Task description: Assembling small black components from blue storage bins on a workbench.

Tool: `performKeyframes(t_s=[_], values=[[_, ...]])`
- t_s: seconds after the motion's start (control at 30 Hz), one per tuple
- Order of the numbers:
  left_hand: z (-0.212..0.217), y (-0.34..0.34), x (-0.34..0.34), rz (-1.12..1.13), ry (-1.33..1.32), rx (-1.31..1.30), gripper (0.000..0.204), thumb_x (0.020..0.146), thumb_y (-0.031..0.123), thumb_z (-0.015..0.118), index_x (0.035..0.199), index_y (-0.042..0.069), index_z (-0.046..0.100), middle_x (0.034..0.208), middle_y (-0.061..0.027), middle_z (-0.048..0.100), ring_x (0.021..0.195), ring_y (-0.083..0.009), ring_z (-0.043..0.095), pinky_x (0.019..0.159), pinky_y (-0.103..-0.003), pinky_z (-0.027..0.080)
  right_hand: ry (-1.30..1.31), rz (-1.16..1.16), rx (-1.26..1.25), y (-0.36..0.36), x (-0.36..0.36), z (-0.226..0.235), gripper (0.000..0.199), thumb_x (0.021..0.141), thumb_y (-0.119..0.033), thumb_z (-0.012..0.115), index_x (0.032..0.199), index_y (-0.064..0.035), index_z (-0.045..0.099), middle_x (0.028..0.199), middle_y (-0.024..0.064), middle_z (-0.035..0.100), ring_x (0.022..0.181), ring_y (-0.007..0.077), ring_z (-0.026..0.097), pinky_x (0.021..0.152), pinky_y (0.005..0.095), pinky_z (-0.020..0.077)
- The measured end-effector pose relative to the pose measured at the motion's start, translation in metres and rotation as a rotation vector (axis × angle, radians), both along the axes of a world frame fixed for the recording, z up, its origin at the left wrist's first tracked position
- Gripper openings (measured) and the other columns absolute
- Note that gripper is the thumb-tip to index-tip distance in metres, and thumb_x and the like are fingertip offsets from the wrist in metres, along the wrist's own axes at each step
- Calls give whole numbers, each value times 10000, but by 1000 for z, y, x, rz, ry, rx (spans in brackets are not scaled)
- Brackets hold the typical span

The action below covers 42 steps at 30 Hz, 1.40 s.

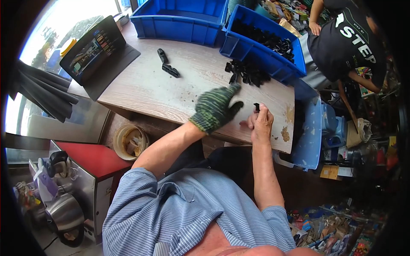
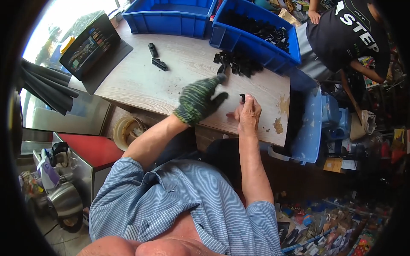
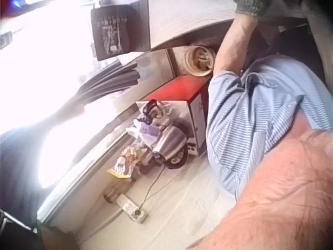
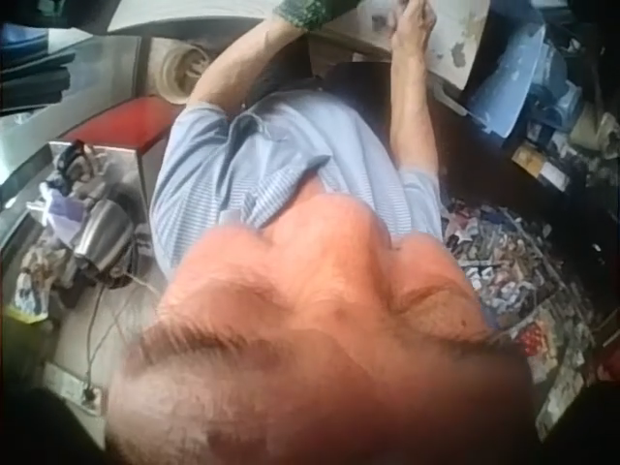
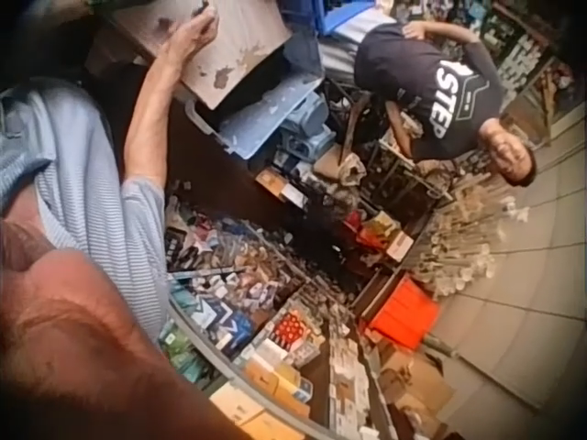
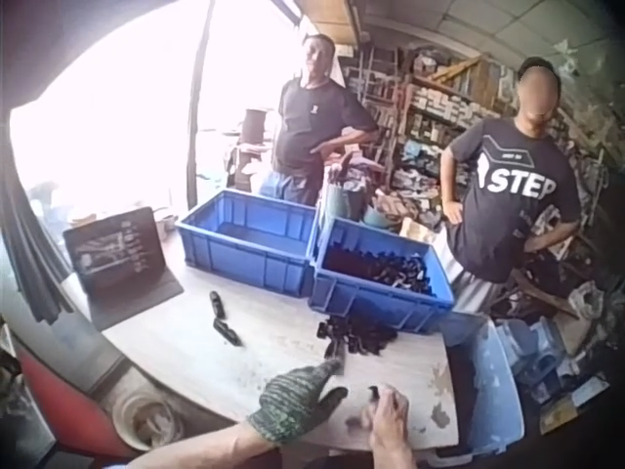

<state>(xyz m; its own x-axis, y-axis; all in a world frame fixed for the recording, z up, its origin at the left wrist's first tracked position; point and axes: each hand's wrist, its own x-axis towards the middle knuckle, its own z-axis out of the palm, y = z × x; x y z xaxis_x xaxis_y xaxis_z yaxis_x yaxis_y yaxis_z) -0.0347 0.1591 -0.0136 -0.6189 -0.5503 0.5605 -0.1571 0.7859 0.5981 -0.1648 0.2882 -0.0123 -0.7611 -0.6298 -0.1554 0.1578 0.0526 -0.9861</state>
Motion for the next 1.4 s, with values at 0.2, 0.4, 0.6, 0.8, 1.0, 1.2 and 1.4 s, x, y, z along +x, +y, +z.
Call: performKeyframes(t_s=[0.2, 0.4, 0.6, 0.8, 1.0, 1.2, 1.4], values=[[12, -102, 79, 565, -520, -133, 351, 821, 368, 700, 1000, 76, 629, 937, -157, 642, 897, -366, 602, 724, -493, 504, -139, -61, -137, -6, 3, 3, 368, 974, -378, 457, 737, -96, 474, 473, -36, 239, 391, 109, 278, 457, 409, 540], [-5, -106, 88, 427, -380, -306, 149, 918, 213, 601, 1016, 111, 647, 886, -134, 664, 796, -370, 607, 709, -471, 497, -136, -77, -175, -9, 2, 0, 286, 974, -294, 500, 774, -90, 493, 537, -24, 373, 400, 86, 355, 411, 341, 543], [8, -101, 87, 414, -347, -399, 112, 925, 214, 589, 936, 121, 651, 866, -112, 654, 820, -352, 591, 689, -476, 478, -187, -136, -151, -6, 1, -4, 302, 971, -307, 523, 786, -69, 498, 583, -8, 434, 394, 79, 387, 394, 313, 537], [2, -91, 93, 407, -362, -284, 111, 916, 217, 617, 944, 116, 655, 849, -132, 655, 802, -358, 608, 695, -482, 486, -149, -148, -174, -3, 9, -7, 307, 971, -346, 501, 793, -96, 507, 510, -30, 339, 392, 85, 358, 411, 373, 554], [3, -5, 31, -126, 116, 468, 103, 979, 113, 616, 981, 16, 650, 883, -48, 688, 801, -101, 605, 734, -270, 499, -223, -235, -83, -9, 2, -13, 375, 999, -397, 410, 781, -98, 472, 517, -17, 326, 400, 120, 351, 397, 398, 537], [2, 26, -23, -377, 105, 348, 192, 988, 141, 538, 1068, 47, 685, 978, -152, 664, 862, -342, 640, 754, -391, 503, -86, -290, -108, -14, 8, 13, 355, 960, -376, 464, 772, -84, 541, 641, 3, 444, 510, 146, 497, 428, 307, 473], [-21, 28, -28, -256, 45, 452, 206, 1006, 166, 522, 1066, 34, 668, 985, -166, 667, 887, -345, 655, 761, -380, 499, 37, -240, -110, -12, 9, -11, 323, 962, -350, 479, 763, -104, 549, 648, -8, 446, 514, 116, 452, 436, 283, 415]])
